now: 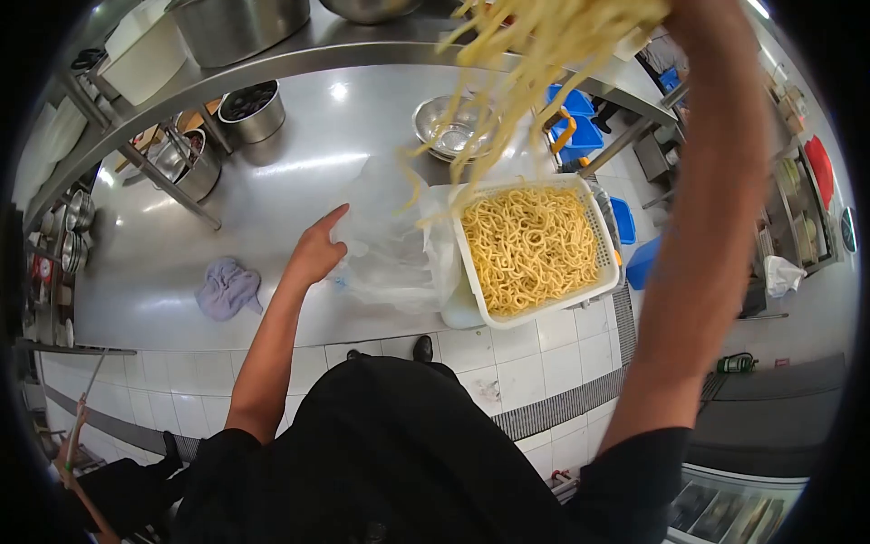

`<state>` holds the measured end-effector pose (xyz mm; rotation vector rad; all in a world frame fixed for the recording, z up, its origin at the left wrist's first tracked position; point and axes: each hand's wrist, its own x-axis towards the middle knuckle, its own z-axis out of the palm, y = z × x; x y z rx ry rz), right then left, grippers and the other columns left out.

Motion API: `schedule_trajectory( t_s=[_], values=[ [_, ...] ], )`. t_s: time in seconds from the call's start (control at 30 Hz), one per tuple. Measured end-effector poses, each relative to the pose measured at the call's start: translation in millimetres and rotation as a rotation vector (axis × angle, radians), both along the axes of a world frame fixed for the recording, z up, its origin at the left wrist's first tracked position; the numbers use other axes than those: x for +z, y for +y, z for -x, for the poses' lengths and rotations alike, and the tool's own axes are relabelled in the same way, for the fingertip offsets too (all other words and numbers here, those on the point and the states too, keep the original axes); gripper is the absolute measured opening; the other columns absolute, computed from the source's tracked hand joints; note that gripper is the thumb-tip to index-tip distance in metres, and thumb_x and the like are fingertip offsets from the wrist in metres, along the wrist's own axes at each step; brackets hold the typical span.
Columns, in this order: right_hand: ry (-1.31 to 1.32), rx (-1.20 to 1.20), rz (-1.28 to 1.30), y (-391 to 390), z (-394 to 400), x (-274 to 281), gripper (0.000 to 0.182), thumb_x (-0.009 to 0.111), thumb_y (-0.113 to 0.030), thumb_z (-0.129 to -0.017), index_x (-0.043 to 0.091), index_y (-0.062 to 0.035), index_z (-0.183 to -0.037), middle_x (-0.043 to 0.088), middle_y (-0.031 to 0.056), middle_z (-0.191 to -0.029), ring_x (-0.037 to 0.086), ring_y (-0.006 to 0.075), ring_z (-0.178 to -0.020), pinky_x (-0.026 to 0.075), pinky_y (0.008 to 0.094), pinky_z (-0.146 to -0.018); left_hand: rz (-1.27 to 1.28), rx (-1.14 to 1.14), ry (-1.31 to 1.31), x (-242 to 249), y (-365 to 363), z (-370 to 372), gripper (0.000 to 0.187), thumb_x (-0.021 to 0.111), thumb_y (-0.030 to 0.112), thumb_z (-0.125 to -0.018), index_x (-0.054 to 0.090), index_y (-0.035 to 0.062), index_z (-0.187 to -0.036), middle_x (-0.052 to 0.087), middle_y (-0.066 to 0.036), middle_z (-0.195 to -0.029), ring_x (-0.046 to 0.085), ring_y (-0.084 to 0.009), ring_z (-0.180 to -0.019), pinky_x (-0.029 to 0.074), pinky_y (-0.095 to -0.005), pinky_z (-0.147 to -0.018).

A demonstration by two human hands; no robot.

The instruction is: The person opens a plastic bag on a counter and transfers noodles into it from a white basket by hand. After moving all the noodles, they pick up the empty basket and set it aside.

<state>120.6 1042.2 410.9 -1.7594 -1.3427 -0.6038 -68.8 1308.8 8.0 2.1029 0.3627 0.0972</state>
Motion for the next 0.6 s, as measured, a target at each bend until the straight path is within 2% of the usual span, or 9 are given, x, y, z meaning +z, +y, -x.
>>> schedule_trajectory(
  t_s=[0.17,0.27,0.33,0.37,0.43,0.5,0.53,0.57,0.6],
  values=[
    [0.14,-0.092,0.021,64.5,42.8,-170.3,0.032,0.075,-0.021,-0.082,0.07,-0.0056,-0.11,0.074,0.0158,-0.097,0.071,0.0347,-0.091,0.055,0.0407,-0.081,0.162,0.029,0.061,10.6,2.6,2.5,0.076,0.055,0.0,-0.078,0.042,0.007,-0.152,0.051,-0.025,-0.147,0.052,-0.0368,-0.134,0.042,-0.0369,-0.11],
    [0.625,-0.136,0.005,105.8,58.9,-305.9,0.047,0.08,-0.025,-0.079,0.067,-0.0064,-0.12,0.072,0.018,-0.108,0.068,0.0369,-0.101,0.053,0.0427,-0.088,0.138,0.056,-0.034,-6.2,7.8,4.3,0.076,0.054,0.0,-0.078,0.042,0.0074,-0.153,0.05,-0.024,-0.149,0.049,-0.0365,-0.137,0.04,-0.0367,-0.111],
    [0.517,-0.223,0.45,115.8,42.7,-439.6,0.051,0.08,-0.03,-0.078,0.067,-0.0071,-0.122,0.069,0.0182,-0.117,0.067,0.0354,-0.107,0.052,0.0435,-0.092,0.114,0.072,-0.066,-16.0,10.2,7.5,0.076,0.053,0.0,-0.079,0.042,0.0079,-0.153,0.05,-0.024,-0.149,0.049,-0.0366,-0.138,0.04,-0.0369,-0.112],
    [0.522,-0.23,0.447,105.9,52.4,-439.6,0.051,0.08,-0.03,-0.078,0.067,-0.0071,-0.122,0.069,0.0182,-0.117,0.067,0.0354,-0.107,0.052,0.0435,-0.092,0.089,0.082,-0.102,-18.4,11.2,9.0,0.075,0.053,0.0,-0.079,0.042,0.0084,-0.153,0.049,-0.023,-0.149,0.048,-0.0366,-0.138,0.039,-0.037,-0.112],
    [0.637,-0.058,0.668,77.0,69.0,-419.9,0.056,0.083,-0.029,-0.075,0.066,-0.0063,-0.124,0.063,0.0196,-0.128,0.062,0.0368,-0.114,0.05,0.0415,-0.098,0.081,0.085,-0.097,-18.1,11.9,14.3,0.075,0.052,-0.001,-0.079,0.043,0.0089,-0.153,0.049,-0.023,-0.15,0.048,-0.0363,-0.138,0.039,-0.037,-0.113],
    [0.936,-0.207,0.724,40.6,54.4,-362.2,0.058,0.084,-0.028,-0.074,0.067,-0.0089,-0.126,0.062,0.0176,-0.132,0.063,0.0365,-0.114,0.051,0.0404,-0.097,0.086,0.087,-0.092,-21.9,11.9,22.1,0.075,0.052,-0.001,-0.079,0.043,0.0095,-0.152,0.05,-0.022,-0.15,0.048,-0.0359,-0.139,0.038,-0.0369,-0.114],
    [0.773,-0.234,0.687,8.1,36.1,-359.6,0.062,0.084,-0.033,-0.072,0.067,-0.0102,-0.127,0.058,0.019,-0.138,0.062,0.0358,-0.116,0.05,0.0416,-0.099,0.079,0.091,-0.103,-24.8,14.4,26.3,0.074,0.051,-0.002,-0.079,0.044,0.0099,-0.152,0.05,-0.022,-0.15,0.047,-0.0356,-0.14,0.038,-0.0367,-0.114],
    [0.559,-0.286,0.727,-25.8,22.1,-357.4,0.063,0.084,-0.03,-0.073,0.065,-0.0104,-0.13,0.057,0.0206,-0.14,0.063,0.0353,-0.117,0.05,0.0416,-0.101,0.071,0.096,-0.115,-26.3,15.7,28.9,0.074,0.051,-0.002,-0.079,0.044,0.0103,-0.152,0.05,-0.022,-0.15,0.047,-0.0352,-0.14,0.037,-0.0366,-0.115],
    [0.569,-0.396,0.91,-54.1,10.8,-354.9,0.076,0.086,-0.03,-0.071,0.057,-0.012,-0.14,0.049,0.0225,-0.148,0.055,0.0373,-0.129,0.048,0.0394,-0.106,0.078,0.087,-0.115,-22.9,15.0,31.9,0.074,0.051,-0.002,-0.079,0.044,0.0103,-0.152,0.05,-0.022,-0.15,0.047,-0.0352,-0.14,0.037,-0.0366,-0.115]
  ],
)
